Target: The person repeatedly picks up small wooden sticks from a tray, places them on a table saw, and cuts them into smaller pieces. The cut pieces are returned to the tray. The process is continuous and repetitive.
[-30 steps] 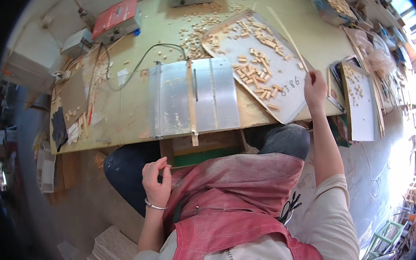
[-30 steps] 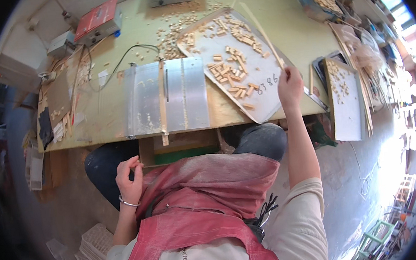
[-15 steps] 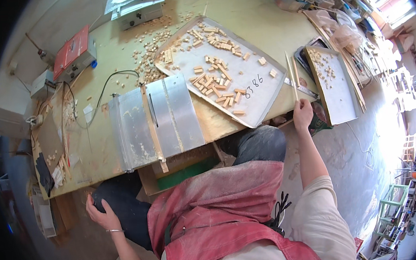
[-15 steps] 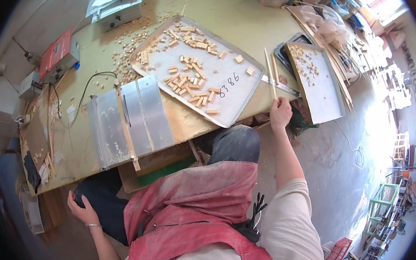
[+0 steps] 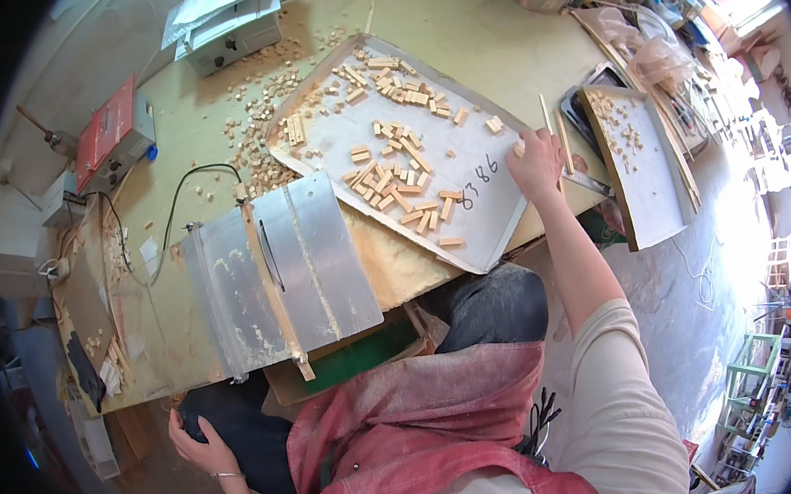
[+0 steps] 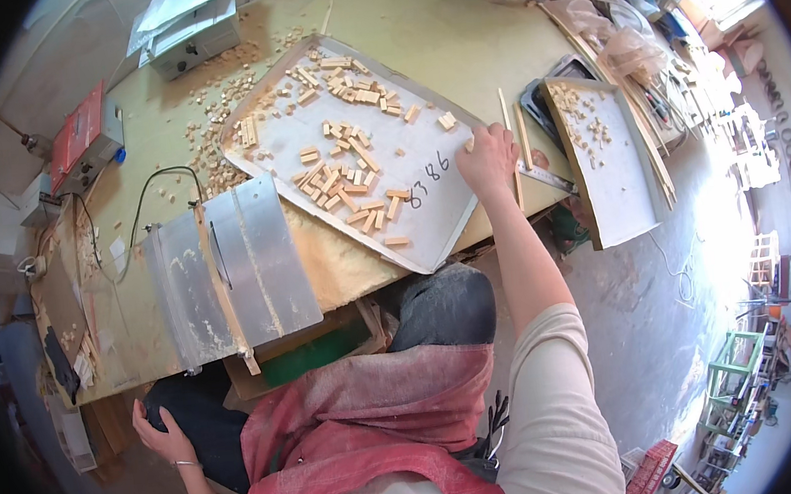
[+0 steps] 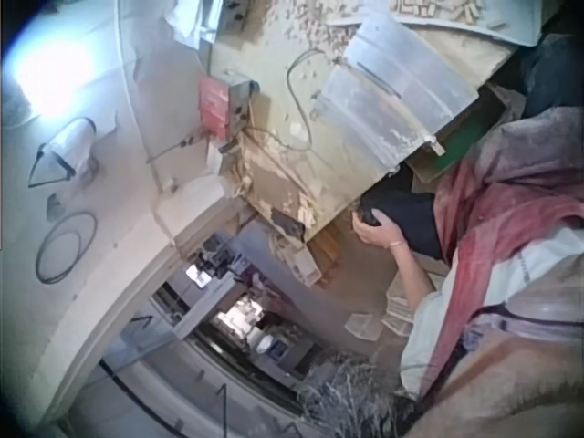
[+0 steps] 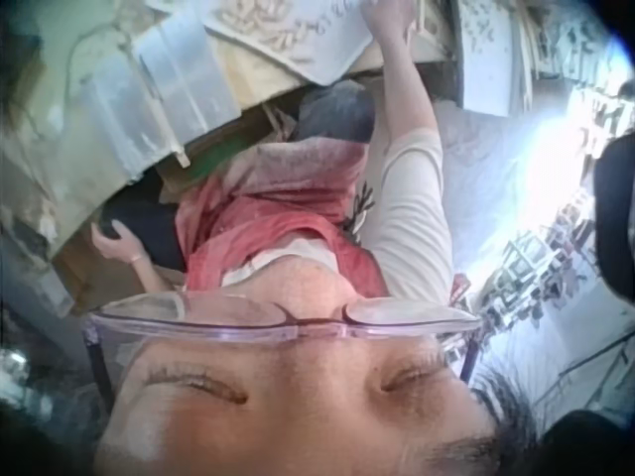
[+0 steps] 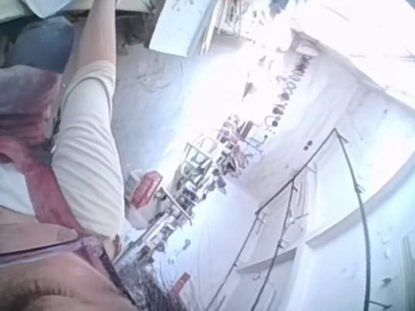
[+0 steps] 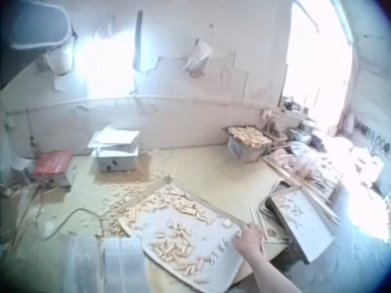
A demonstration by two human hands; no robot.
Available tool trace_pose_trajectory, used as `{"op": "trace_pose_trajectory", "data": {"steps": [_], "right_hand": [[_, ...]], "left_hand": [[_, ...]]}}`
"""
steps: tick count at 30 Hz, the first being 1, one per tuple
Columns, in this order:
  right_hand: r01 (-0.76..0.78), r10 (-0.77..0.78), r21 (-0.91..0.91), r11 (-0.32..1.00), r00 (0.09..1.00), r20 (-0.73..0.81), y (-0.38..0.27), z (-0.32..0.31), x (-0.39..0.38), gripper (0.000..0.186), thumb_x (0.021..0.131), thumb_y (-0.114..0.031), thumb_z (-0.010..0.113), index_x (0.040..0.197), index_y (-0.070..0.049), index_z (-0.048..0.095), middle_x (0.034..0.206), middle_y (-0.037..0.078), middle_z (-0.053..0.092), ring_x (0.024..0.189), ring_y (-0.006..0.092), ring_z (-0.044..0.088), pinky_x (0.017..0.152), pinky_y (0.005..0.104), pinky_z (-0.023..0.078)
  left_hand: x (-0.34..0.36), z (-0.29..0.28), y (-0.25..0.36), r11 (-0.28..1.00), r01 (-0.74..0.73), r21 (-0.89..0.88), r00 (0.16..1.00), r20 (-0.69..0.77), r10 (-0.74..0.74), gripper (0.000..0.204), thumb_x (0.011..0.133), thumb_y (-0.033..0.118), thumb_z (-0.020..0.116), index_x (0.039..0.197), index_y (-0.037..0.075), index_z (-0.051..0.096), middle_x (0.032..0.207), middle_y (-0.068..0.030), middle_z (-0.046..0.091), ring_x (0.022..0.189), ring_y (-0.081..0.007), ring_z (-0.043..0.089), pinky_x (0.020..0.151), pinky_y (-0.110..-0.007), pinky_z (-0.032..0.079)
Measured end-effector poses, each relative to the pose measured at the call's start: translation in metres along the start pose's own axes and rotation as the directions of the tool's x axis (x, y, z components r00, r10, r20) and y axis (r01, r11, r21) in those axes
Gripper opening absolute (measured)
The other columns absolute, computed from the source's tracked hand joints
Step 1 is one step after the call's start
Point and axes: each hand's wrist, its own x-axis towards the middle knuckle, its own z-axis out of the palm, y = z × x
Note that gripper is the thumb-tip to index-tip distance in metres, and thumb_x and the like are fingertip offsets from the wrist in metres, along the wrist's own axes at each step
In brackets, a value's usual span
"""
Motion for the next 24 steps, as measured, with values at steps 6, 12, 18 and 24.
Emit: {"op": "trace_pose_trajectory", "data": {"steps": [6, 12, 18, 24], "right_hand": [[-0.011, 0.011, 0.061, 0.998, 1.000, -0.004, -0.018, 0.013, 0.025, 0.039, 0.085, -0.029, 0.071, 0.119, -0.009, 0.076, 0.120, 0.011, 0.064, 0.122, 0.0292, 0.055, 0.105, 0.0443, 0.040], [0.027, -0.027, 0.018, 0.999, 1.000, 0.004, -0.025, 0.020, 0.030, 0.029, 0.086, -0.028, 0.069, 0.104, -0.008, 0.079, 0.114, 0.011, 0.066, 0.117, 0.0303, 0.056, 0.103, 0.0433, 0.041], [0.198, -0.205, 0.105, 0.975, 0.977, 0.065, -0.035, -0.002, -0.026, 0.026, 0.084, -0.025, 0.072, 0.102, -0.007, 0.079, 0.110, 0.010, 0.066, 0.114, 0.0305, 0.057, 0.101, 0.0433, 0.041], [0.245, -0.251, 0.221, 0.944, 0.968, -0.002, -0.030, -0.010, -0.064, 0.025, 0.083, -0.021, 0.075, 0.105, -0.008, 0.078, 0.110, 0.008, 0.065, 0.116, 0.0287, 0.058, 0.102, 0.0424, 0.042]], "left_hand": [[0.005, 0.000, 0.007, 0.999, -0.009, 0.033, 1.000, 0.013, 0.008, 0.051, 0.097, 0.014, 0.067, 0.146, 0.001, 0.056, 0.138, -0.0172, 0.062, 0.126, -0.0352, 0.060, 0.113, -0.048, 0.041], [0.008, 0.003, 0.003, 0.998, -0.025, 0.059, 1.000, 0.021, 0.024, 0.051, 0.097, 0.014, 0.067, 0.146, 0.002, 0.056, 0.138, -0.0170, 0.062, 0.126, -0.0348, 0.060, 0.113, -0.048, 0.041], [0.004, 0.001, 0.007, 0.998, -0.019, 0.065, 1.000, 0.014, 0.019, 0.051, 0.097, 0.014, 0.068, 0.145, 0.001, 0.057, 0.139, -0.0169, 0.062, 0.126, -0.0348, 0.060, 0.112, -0.048, 0.042], [0.003, 0.001, 0.001, 0.999, -0.023, 0.047, 1.000, 0.000, 0.023, 0.051, 0.096, 0.014, 0.069, 0.144, 0.001, 0.058, 0.138, -0.0173, 0.063, 0.126, -0.0350, 0.060, 0.112, -0.048, 0.043]]}}
